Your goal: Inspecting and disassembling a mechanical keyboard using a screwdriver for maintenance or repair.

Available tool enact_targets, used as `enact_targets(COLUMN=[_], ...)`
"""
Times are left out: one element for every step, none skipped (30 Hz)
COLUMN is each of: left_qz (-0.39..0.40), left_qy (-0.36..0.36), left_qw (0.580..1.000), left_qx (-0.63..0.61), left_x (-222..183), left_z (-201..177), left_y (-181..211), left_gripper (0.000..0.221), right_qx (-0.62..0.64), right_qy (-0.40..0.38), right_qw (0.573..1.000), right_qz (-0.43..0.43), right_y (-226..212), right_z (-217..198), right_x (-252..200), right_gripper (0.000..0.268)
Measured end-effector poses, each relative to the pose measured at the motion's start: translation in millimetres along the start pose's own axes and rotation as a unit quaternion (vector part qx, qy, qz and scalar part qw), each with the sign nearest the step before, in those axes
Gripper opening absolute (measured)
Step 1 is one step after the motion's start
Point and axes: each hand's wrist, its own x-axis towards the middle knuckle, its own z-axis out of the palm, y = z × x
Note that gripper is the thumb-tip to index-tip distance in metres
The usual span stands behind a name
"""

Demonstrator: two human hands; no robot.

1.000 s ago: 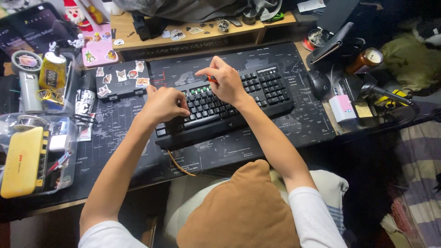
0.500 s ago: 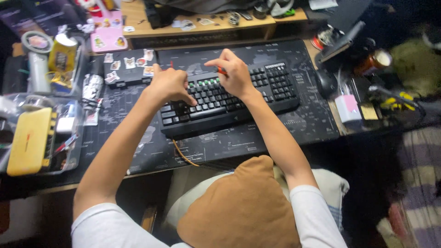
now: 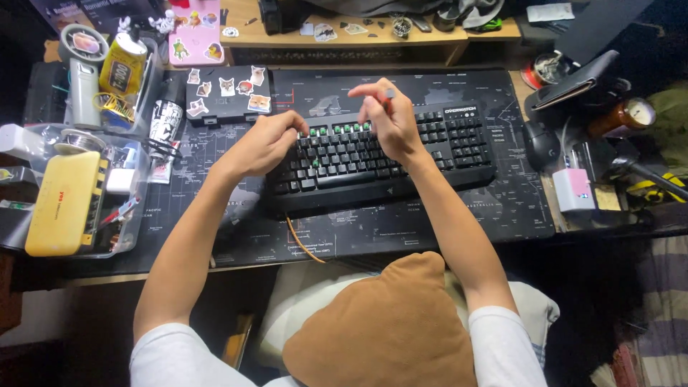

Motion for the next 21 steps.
enact_targets(left_qz=[-0.002, 0.008, 0.019, 0.018, 0.024, 0.031, 0.029, 0.027, 0.024, 0.022, 0.028, 0.033, 0.031, 0.043, 0.054, 0.052, 0.058, 0.063, 0.062, 0.059, 0.056], left_qy=[-0.001, -0.003, -0.003, -0.003, 0.001, 0.004, 0.005, -0.003, -0.012, -0.011, -0.016, -0.021, -0.021, -0.026, -0.03, -0.03, -0.04, -0.051, -0.051, -0.057, -0.062], left_qw=[1.0, 1.0, 0.999, 0.999, 0.999, 0.999, 0.999, 0.999, 0.999, 0.999, 0.999, 0.998, 0.998, 0.997, 0.995, 0.995, 0.992, 0.989, 0.989, 0.986, 0.981], left_qx=[-0.002, -0.018, -0.033, -0.034, -0.035, -0.035, -0.036, -0.036, -0.037, -0.038, -0.043, -0.048, -0.049, -0.067, -0.084, -0.083, -0.103, -0.123, -0.123, -0.148, -0.173], left_x=[-2.1, -4.3, -5.9, -4.6, -5.1, -5.7, -5.8, -6.2, -6.5, -6.8, -6.8, -6.8, -6.7, -6.7, -6.6, -7.3, -6.9, -6.4, -6.4, -6.2, -6.1], left_z=[-2.4, -4.9, -7.6, -7.6, -7.4, -7.1, -7.0, -6.8, -6.2, -6.9, -8.1, -9.1, -8.2, -7.1, -6.3, -7.0, -7.8, -8.6, -7.9, -7.3, -6.2], left_y=[8.5, 17.1, 26.0, 23.7, 21.2, 18.9, 19.0, 19.3, 19.7, 21.9, 24.4, 27.0, 28.7, 30.5, 32.5, 34.5, 36.7, 39.0, 39.8, 40.5, 41.2], left_gripper=[0.028, 0.03, 0.033, 0.033, 0.029, 0.029, 0.029, 0.025, 0.024, 0.024, 0.027, 0.03, 0.03, 0.032, 0.034, 0.034, 0.032, 0.032, 0.032, 0.034, 0.036], right_qx=[0.0, 0.031, 0.06, 0.06, 0.061, 0.063, 0.063, 0.04, 0.017, 0.017, -0.003, -0.023, -0.021, -0.014, -0.006, -0.004, 0.005, 0.014, 0.014, 0.03, 0.046], right_qy=[-0.001, -0.019, -0.037, -0.039, -0.055, -0.071, -0.073, -0.083, -0.093, -0.095, -0.104, -0.112, -0.113, -0.107, -0.101, -0.102, -0.089, -0.076, -0.076, -0.075, -0.075], right_qw=[1.0, 0.999, 0.997, 0.997, 0.994, 0.991, 0.991, 0.992, 0.993, 0.992, 0.993, 0.993, 0.993, 0.994, 0.995, 0.995, 0.996, 0.997, 0.997, 0.996, 0.996], right_qz=[0.003, 0.022, 0.041, 0.042, 0.066, 0.091, 0.092, 0.083, 0.075, 0.077, 0.051, 0.025, 0.026, 0.017, 0.008, 0.009, 0.011, 0.013, 0.014, 0.023, 0.033], right_y=[-5.6, -11.4, -17.3, -9.7, -2.2, 4.9, 6.2, 7.3, 8.2, 6.2, 4.2, 2.2, 7.6, 12.9, 18.3, 12.9, 7.4, 1.9, 4.8, 7.9, 11.0], right_z=[2.9, 5.8, 8.2, 10.6, 14.3, 18.0, 20.9, 23.8, 26.4, 26.4, 26.6, 26.6, 25.3, 23.8, 22.5, 23.6, 23.8, 23.9, 23.3, 22.6, 21.9], right_x=[-1.0, -2.1, -2.2, -4.1, -7.4, -11.0, -12.5, -14.3, -16.6, -15.5, -14.1, -12.7, -13.4, -14.2, -14.7, -14.1, -12.8, -11.4, -11.8, -12.2, -13.2], right_gripper=[0.036, 0.04, 0.048, 0.048, 0.045, 0.041, 0.041, 0.038, 0.036, 0.036, 0.033, 0.031, 0.031, 0.033, 0.036, 0.036, 0.041, 0.046, 0.046, 0.039, 0.032])
